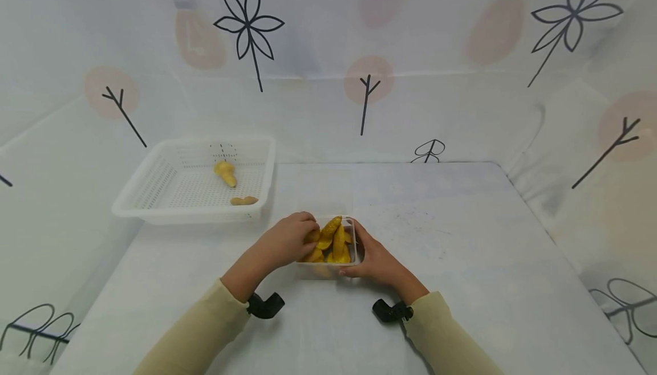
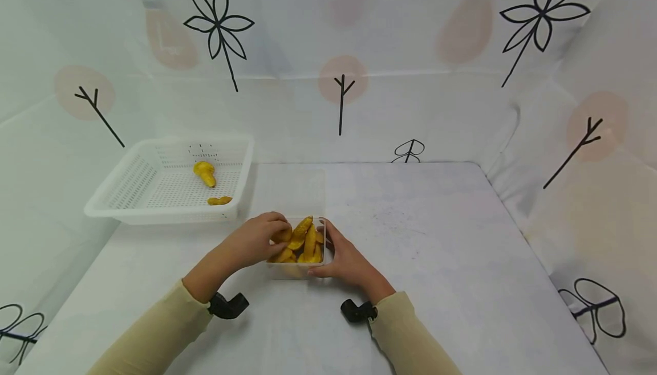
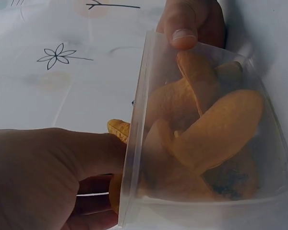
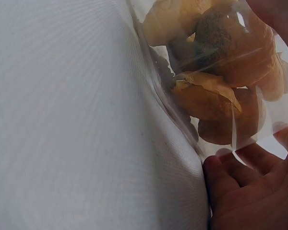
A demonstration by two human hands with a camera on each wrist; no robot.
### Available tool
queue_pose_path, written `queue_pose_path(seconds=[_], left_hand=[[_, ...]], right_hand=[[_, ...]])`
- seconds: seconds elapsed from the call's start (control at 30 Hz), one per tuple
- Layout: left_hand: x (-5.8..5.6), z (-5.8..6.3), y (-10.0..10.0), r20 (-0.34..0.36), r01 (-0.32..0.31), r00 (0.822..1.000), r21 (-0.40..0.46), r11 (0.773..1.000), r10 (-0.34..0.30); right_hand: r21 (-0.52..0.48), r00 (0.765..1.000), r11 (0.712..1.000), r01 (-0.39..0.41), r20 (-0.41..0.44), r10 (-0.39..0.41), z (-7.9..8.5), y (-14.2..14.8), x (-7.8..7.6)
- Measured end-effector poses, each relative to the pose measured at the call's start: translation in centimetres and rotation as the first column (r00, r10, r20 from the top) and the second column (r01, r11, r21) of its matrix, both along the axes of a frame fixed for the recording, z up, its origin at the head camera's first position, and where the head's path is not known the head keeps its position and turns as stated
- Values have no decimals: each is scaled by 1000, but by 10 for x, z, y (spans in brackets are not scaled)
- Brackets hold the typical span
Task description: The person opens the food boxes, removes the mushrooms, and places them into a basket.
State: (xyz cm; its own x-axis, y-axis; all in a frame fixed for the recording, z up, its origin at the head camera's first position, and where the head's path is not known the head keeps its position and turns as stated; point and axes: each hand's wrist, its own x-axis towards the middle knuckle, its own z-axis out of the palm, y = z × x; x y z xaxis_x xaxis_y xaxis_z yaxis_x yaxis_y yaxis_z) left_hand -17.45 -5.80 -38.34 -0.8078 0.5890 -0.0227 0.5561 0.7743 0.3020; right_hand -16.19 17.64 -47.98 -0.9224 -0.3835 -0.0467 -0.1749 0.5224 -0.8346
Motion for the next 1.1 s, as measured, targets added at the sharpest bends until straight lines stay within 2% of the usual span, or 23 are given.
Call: queue_pose_path(seconds=[0.67,0.93,1.1], left_hand=[[2,3,-3,-46,27,999,-42,999,-29],[2,5,-6,-75,63,995,-17,998,-64],[3,10,-7,-62,58,996,13,998,-57]], right_hand=[[1,1000,1000,-4,5,4,2,-1,1],[-3,1000,1000,-7,-1,7,0,0,0],[4,1000,1000,-5,-5,5,0,1,0]])
